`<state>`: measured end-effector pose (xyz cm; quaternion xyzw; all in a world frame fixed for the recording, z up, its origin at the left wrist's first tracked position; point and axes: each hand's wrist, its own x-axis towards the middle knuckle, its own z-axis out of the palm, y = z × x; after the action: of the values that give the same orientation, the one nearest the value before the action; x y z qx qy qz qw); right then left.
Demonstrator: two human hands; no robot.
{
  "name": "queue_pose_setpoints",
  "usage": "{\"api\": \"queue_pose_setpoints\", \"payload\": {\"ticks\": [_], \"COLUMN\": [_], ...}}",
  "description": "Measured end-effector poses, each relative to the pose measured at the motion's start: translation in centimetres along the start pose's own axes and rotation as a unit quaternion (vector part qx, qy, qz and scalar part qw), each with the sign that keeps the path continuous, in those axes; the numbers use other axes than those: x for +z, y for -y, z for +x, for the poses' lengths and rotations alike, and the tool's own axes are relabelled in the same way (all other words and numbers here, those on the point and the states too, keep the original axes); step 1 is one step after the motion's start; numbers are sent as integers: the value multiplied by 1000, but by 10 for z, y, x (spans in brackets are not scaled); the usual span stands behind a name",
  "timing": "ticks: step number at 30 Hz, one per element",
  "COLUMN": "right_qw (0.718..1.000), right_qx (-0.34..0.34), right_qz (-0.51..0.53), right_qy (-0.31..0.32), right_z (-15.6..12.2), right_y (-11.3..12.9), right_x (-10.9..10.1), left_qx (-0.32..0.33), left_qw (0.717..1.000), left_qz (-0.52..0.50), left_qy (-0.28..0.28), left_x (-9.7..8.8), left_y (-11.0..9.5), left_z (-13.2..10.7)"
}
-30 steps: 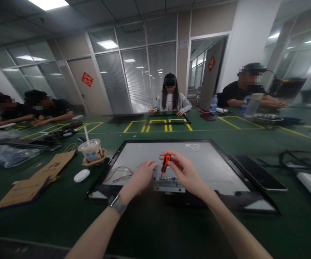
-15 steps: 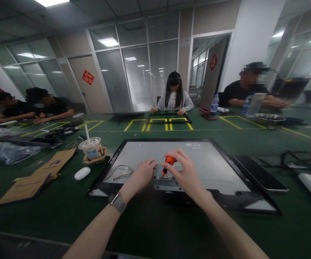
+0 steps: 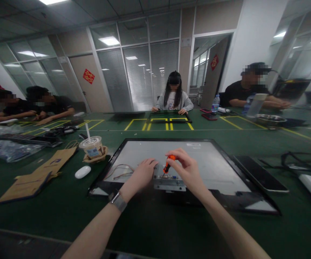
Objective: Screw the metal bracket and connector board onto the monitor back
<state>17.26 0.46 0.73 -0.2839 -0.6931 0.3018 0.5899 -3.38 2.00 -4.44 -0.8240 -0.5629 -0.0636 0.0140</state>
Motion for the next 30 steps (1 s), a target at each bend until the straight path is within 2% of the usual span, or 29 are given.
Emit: {"api": "queue_pose_setpoints", "payload": {"ticks": [4,7,9,14,21,30], "right_qw": [999,996,993,991,984,990], "right_qx": [8,46,68,72,105,53], "right_qz": [13,56,83,108,132,113], "right_qy": [31,54,54,21,65,67], "right_z": [0,-1,-1,-1,-3,0], "right_y": [3,2,2,1,-7,-3], "right_x": [-1,-3,-3,-1,-4,-5], "left_qx": [2,3,1,-5,1,-5], "left_qw": [1000,1000,1000,1000,1000,1000], "left_qz": [1,2,2,2,6,8], "left_qy": [2,10,13,13,17,15], "left_x": [-2,-5,-6,-7,-6,-6], "left_y": [-1,-2,-3,-4,-4,-4], "left_z": [0,-1,-1,-2,0,0]}}
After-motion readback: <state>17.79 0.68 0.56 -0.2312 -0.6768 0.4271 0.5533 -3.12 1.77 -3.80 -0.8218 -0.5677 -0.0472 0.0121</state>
